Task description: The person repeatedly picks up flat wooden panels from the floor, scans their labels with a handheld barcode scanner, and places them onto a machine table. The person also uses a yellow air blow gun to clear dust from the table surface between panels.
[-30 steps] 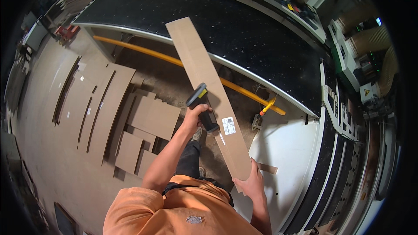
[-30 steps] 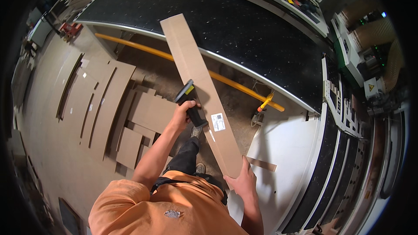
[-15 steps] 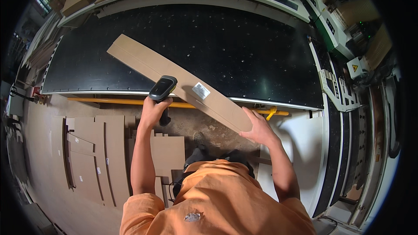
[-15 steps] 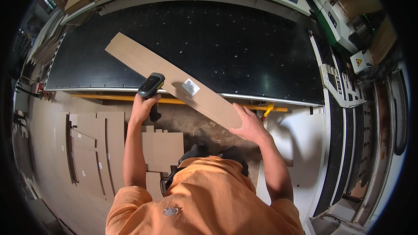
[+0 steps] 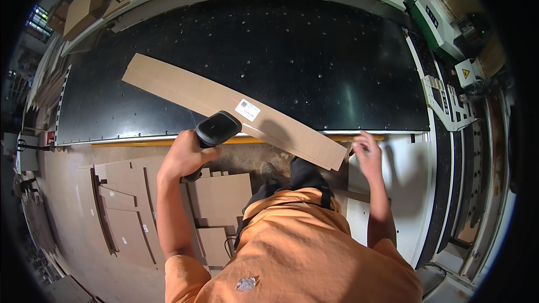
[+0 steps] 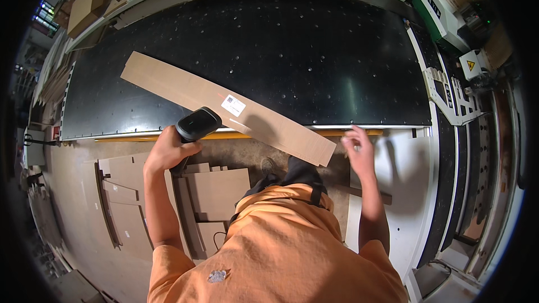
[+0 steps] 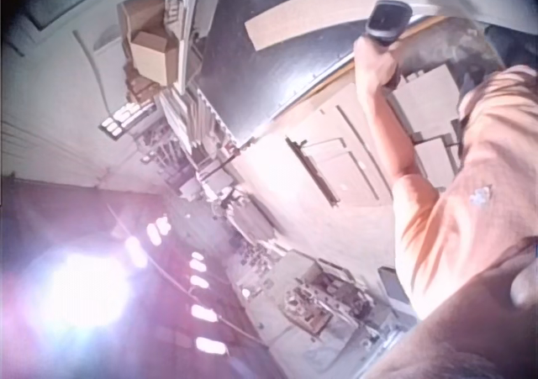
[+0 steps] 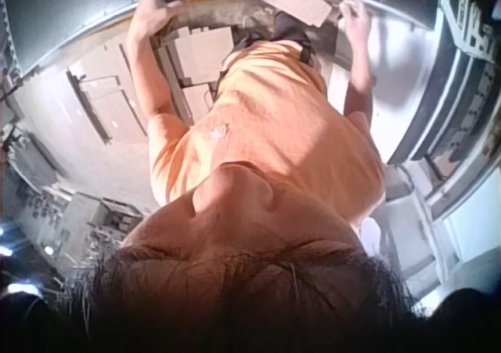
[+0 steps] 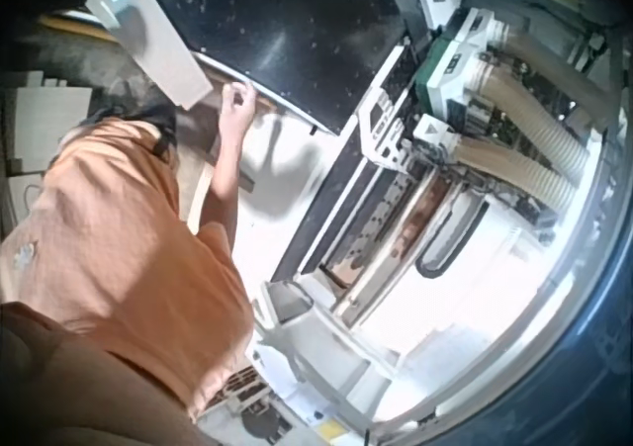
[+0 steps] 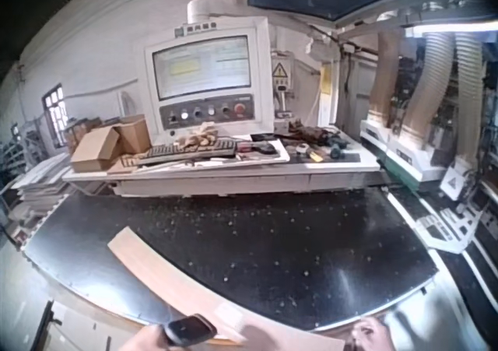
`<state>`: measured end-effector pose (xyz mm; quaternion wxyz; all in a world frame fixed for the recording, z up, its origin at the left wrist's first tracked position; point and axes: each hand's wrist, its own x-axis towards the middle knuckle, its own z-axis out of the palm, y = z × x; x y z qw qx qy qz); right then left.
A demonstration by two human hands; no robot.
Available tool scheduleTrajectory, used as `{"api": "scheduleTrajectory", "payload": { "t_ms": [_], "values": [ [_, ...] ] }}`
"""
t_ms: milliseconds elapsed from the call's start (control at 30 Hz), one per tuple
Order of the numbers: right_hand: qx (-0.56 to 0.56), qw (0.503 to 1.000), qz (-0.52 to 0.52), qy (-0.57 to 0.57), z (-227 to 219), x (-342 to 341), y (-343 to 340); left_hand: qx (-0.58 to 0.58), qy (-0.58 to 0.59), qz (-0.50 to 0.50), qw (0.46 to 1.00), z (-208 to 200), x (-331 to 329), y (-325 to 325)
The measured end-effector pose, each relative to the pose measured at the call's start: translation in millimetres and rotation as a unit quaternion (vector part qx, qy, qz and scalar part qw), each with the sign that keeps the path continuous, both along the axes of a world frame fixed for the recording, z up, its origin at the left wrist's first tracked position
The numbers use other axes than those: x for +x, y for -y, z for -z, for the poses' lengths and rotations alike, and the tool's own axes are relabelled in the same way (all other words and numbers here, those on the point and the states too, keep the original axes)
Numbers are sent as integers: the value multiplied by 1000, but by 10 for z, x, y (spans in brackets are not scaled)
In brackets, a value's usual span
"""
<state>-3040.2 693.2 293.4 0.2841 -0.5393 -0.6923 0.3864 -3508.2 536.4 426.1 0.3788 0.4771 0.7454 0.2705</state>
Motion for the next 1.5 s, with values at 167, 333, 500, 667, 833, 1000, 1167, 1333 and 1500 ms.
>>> {"api": "scheduleTrajectory", "payload": {
  "t_ms": [167, 333, 500, 667, 833, 1000, 1167, 1333, 1500],
  "values": [
    [-147, 939, 270, 155, 1273, 1134, -358, -39, -18, 23, 999, -147, 14, -85],
    [-146, 905, 331, 224, 2234, 1242, -560, -46, -12, 13, 999, -309, 58, -143],
    [-227, 939, 247, 77, 2593, 1002, -871, -122, -54, 9, 991, -455, 90, -212],
    [-260, 922, 286, -11, 2589, 952, -953, -96, -36, 10, 995, -457, 67, -270],
    [-220, 907, 344, -104, 1923, 898, -749, -89, -28, -37, 995, -306, -3, -326],
    [-57, 805, 506, -303, 641, 1193, -658, 158, 209, -125, 957, 379, 219, -896],
    [23, 810, 428, -401, -438, 1495, -1130, 130, 214, -108, 962, 970, 332, -1241],
    [36, 891, 438, 112, -801, 1545, -2533, 141, 194, -119, 964, 1155, 196, -1228],
    [0, 856, 466, 225, -960, 1957, -3509, 167, 163, -173, 957, 1239, -125, -1282]
  ]
}}
